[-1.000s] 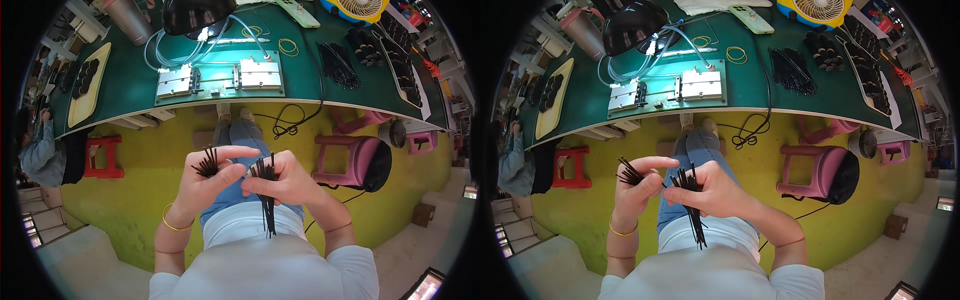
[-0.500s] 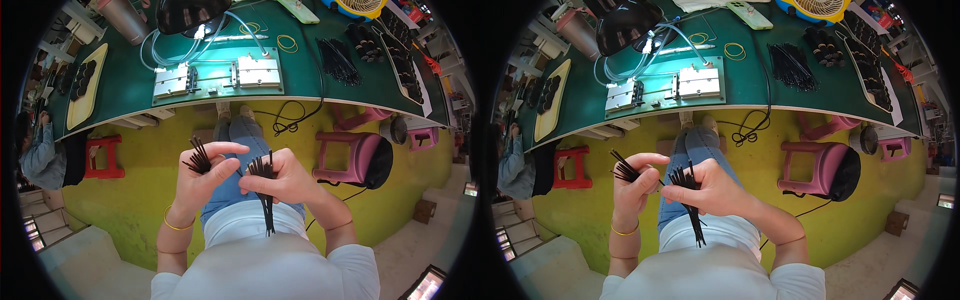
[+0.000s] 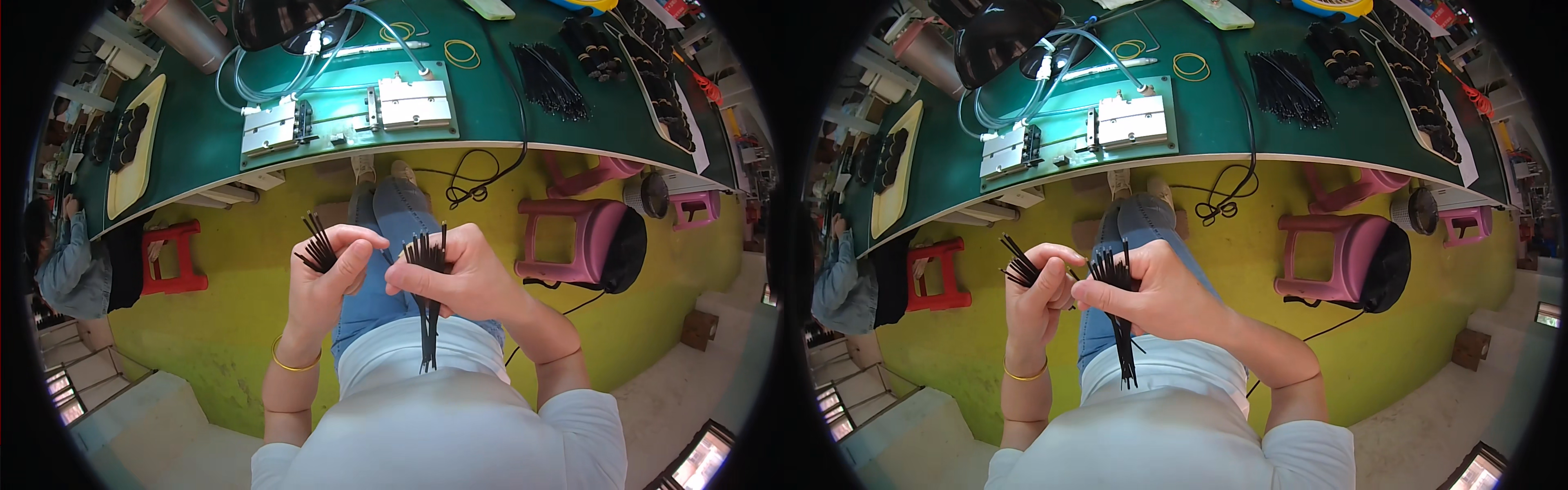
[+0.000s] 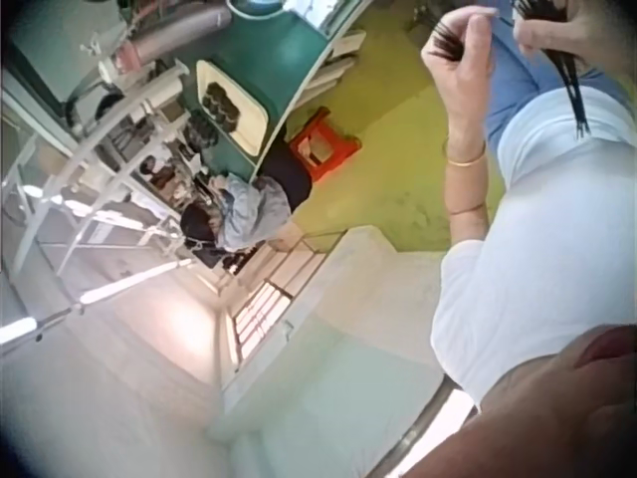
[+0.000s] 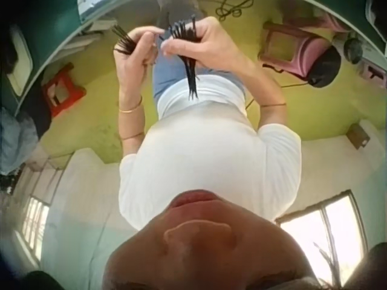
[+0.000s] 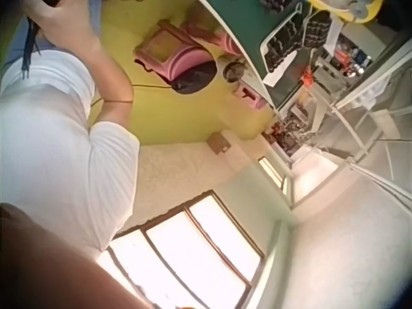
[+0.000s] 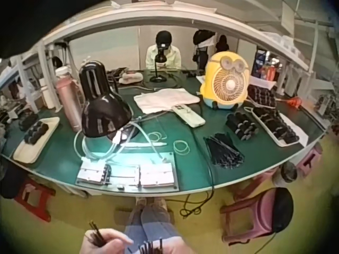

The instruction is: Handling and organizing electronic wiring harnesses and plastic connectors at a factory workbench.

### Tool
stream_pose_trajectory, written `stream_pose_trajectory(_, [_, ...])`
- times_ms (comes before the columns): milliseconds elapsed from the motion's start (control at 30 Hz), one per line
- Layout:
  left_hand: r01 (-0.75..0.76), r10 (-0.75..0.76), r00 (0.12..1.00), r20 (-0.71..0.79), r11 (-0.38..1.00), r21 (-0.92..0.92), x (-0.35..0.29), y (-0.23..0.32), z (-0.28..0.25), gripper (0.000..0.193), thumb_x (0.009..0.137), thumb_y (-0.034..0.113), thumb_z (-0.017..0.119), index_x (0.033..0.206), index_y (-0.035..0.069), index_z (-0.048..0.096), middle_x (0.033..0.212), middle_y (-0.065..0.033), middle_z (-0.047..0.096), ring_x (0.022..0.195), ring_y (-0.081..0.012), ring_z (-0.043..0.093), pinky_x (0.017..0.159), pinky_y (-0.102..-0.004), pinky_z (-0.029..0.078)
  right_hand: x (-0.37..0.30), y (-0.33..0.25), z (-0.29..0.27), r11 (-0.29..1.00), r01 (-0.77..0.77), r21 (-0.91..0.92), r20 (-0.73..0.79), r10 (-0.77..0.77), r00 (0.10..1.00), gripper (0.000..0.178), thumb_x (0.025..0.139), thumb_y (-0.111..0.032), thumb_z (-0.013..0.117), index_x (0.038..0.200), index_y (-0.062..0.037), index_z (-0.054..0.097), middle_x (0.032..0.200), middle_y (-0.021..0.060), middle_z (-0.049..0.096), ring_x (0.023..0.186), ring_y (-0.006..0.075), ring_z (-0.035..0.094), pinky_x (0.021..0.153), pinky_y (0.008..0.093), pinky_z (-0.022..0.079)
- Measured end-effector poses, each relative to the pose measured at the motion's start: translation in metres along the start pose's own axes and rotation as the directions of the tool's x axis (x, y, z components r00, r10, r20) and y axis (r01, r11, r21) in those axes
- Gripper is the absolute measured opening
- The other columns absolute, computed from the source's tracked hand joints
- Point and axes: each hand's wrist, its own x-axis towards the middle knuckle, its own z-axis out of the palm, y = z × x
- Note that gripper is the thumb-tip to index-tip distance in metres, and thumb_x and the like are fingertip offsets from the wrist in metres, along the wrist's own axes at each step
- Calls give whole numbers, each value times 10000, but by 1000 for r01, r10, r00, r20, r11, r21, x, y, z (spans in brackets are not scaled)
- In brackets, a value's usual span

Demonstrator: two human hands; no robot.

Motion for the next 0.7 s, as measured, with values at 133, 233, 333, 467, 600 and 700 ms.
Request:
stream_pose_trajectory(133, [3,-4,1000,-14,996,-87,0,-1,2,140,792,108,560,836,-21,594,496,64,411,443,0,291,395,-163,186,-1,0,0,1000,4,-21,-5,-5,1000,128,745,-131,602,688,-18,621,480,-13,502,357,27,407,342,165,285])
stream_pose_trajectory(233, [-13,17,1000,-19,985,170,7,6,5,99,759,45,585,815,-35,596,501,46,436,452,-6,324,400,-159,227,-2,-1,0,1000,-29,3,36,29,999,128,740,-130,608,690,-14,621,486,-13,507,354,28,409,336,167,284])
stream_pose_trajectory(333, [-52,44,997,70,992,115,9,6,5,77,732,-5,594,798,-44,599,499,47,435,460,-7,339,409,-159,255,-1,-1,1,999,-41,6,80,41,996,127,737,-129,612,691,-11,622,500,-6,522,352,28,409,332,168,288])
stream_pose_trajectory(467, [-71,54,986,159,992,103,10,5,0,76,705,-53,599,782,-51,601,493,51,428,470,-8,351,421,-163,285,0,1,0,998,-52,27,119,49,992,126,734,-127,617,692,-9,623,525,5,547,354,25,412,328,169,292])
stream_pose_trajectory(600, [-75,54,979,194,992,99,11,3,-2,75,680,-70,585,755,-62,583,539,-13,497,440,-41,415,404,-161,323,1,3,-1,996,-64,56,166,54,985,126,734,-128,620,689,-11,625,554,15,569,358,23,411,327,168,294])
stream_pose_trajectory(700, [-47,27,972,235,995,83,12,4,-5,77,666,-67,580,742,-63,569,546,-32,513,414,-47,419,387,-158,314,2,4,-2,995,-81,65,193,67,979,128,736,-130,620,687,-12,624,561,15,572,360,23,411,326,166,294])
